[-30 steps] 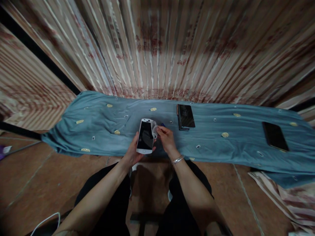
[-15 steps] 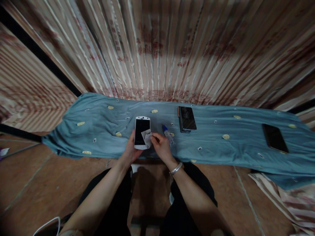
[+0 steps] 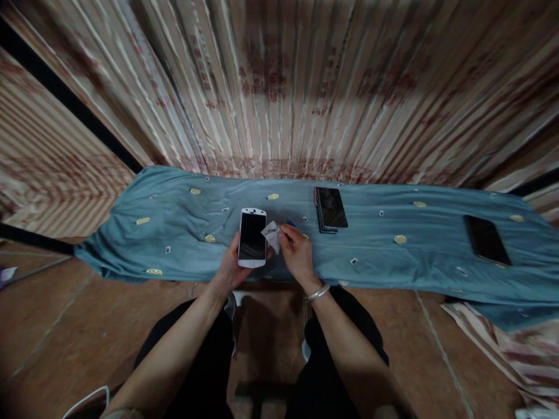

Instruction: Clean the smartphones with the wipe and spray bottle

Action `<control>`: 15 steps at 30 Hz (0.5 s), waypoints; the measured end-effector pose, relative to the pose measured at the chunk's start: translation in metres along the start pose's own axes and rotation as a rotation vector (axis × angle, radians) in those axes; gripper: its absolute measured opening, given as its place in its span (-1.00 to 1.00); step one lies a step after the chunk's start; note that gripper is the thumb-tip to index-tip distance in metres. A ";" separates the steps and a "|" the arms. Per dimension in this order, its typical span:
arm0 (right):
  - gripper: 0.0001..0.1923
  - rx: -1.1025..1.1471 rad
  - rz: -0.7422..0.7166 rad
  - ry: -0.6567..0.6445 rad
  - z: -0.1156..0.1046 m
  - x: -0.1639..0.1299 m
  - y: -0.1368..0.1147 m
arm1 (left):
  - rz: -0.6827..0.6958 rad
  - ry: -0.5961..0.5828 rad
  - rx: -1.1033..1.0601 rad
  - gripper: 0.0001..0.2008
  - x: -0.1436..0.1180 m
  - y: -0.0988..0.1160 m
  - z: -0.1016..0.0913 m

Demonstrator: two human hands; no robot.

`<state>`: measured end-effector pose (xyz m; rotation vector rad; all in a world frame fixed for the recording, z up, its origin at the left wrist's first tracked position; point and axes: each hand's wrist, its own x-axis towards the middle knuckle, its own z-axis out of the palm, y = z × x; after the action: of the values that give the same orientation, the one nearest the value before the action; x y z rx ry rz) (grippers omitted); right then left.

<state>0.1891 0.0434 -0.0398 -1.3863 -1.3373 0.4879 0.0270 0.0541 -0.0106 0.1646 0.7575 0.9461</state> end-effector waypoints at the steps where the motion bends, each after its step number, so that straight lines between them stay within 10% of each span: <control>1: -0.74 -0.011 -0.013 0.015 -0.001 0.003 0.001 | -0.023 -0.005 0.010 -0.54 -0.001 -0.002 0.000; 15: -0.65 -0.399 -0.358 -0.053 0.009 0.005 0.001 | -0.013 -0.021 0.109 -0.63 -0.007 -0.024 0.002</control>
<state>0.1831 0.0514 -0.0418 -1.4107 -1.7493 0.0155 0.0417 0.0347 -0.0156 0.2640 0.7904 0.8906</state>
